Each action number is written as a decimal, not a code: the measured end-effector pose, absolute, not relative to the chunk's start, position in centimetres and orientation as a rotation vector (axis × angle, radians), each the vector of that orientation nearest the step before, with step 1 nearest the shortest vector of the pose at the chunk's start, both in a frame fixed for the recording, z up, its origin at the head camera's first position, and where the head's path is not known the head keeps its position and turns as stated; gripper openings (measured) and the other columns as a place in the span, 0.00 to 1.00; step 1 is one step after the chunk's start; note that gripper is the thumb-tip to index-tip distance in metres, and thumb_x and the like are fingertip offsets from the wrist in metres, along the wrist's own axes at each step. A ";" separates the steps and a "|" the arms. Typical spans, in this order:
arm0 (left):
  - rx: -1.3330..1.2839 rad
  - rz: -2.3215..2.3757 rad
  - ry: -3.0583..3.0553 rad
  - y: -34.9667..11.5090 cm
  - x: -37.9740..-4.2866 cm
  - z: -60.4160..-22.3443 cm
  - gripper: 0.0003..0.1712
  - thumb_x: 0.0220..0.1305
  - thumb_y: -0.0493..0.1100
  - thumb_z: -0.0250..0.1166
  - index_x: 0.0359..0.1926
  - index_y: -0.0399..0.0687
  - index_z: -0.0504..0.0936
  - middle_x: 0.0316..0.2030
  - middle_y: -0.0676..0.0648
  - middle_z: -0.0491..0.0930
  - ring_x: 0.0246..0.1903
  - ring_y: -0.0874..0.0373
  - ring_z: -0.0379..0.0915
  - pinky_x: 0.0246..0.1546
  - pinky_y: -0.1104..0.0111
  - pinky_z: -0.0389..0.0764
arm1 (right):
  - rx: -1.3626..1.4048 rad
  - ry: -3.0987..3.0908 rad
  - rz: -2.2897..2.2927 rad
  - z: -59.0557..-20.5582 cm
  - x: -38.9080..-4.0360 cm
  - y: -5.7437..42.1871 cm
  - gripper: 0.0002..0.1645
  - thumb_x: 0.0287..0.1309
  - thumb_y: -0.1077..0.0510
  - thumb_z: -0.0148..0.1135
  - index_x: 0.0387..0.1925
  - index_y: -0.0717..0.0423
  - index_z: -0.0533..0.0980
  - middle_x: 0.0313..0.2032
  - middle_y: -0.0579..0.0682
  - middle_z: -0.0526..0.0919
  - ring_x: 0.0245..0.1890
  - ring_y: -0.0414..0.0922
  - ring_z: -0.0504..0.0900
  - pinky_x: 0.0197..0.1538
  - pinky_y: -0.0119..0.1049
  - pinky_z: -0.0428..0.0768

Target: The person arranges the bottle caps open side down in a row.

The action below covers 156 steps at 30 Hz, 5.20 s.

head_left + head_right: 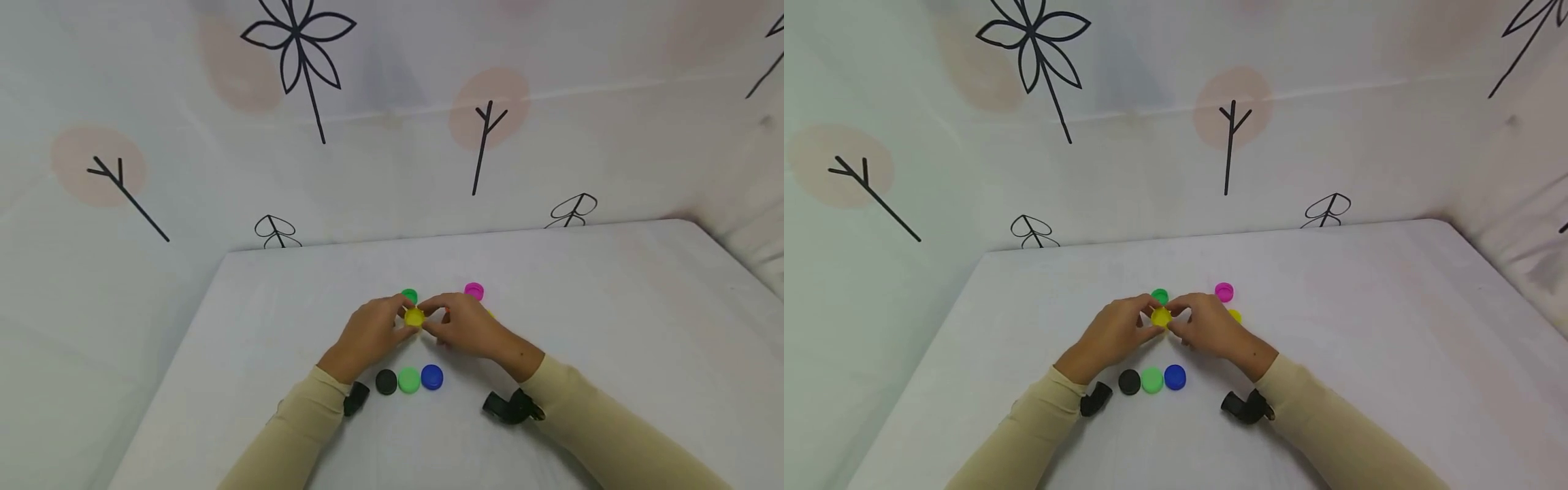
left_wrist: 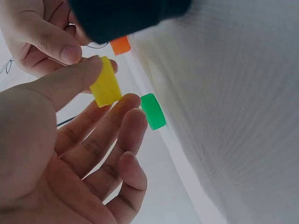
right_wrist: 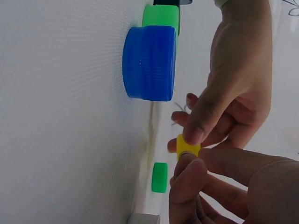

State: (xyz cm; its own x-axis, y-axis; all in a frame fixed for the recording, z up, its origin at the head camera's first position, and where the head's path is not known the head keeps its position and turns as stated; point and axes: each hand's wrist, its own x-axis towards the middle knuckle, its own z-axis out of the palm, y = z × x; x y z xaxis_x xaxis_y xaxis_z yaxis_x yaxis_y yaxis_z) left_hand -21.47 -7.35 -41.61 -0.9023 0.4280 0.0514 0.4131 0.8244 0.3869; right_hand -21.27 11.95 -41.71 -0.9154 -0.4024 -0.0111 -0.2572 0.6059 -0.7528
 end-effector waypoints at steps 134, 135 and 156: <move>0.853 0.606 2.857 -3.5 -17.2 -39.4 0.18 0.60 0.54 0.73 0.48 0.54 0.87 0.40 0.56 0.89 0.43 0.62 0.84 0.51 0.58 0.71 | -0.846 2.650 -1.504 -42.5 -15.6 17.6 0.21 0.51 0.68 0.74 0.48 0.58 0.81 0.44 0.47 0.86 0.40 0.39 0.86 0.47 0.33 0.85; 0.854 0.587 2.856 -3.5 -17.2 -39.5 0.18 0.60 0.54 0.73 0.48 0.53 0.87 0.40 0.56 0.89 0.44 0.62 0.84 0.51 0.58 0.72 | -0.847 2.650 -1.487 -42.6 -15.7 17.6 0.20 0.52 0.67 0.74 0.48 0.58 0.81 0.43 0.47 0.86 0.40 0.39 0.86 0.46 0.33 0.85; 0.848 0.358 2.796 -3.2 -16.7 -40.8 0.20 0.59 0.58 0.72 0.49 0.55 0.88 0.39 0.59 0.88 0.38 0.64 0.79 0.45 0.66 0.76 | -0.728 2.603 -1.201 -43.5 -15.9 17.7 0.19 0.53 0.58 0.76 0.47 0.55 0.82 0.36 0.41 0.84 0.36 0.38 0.79 0.41 0.27 0.83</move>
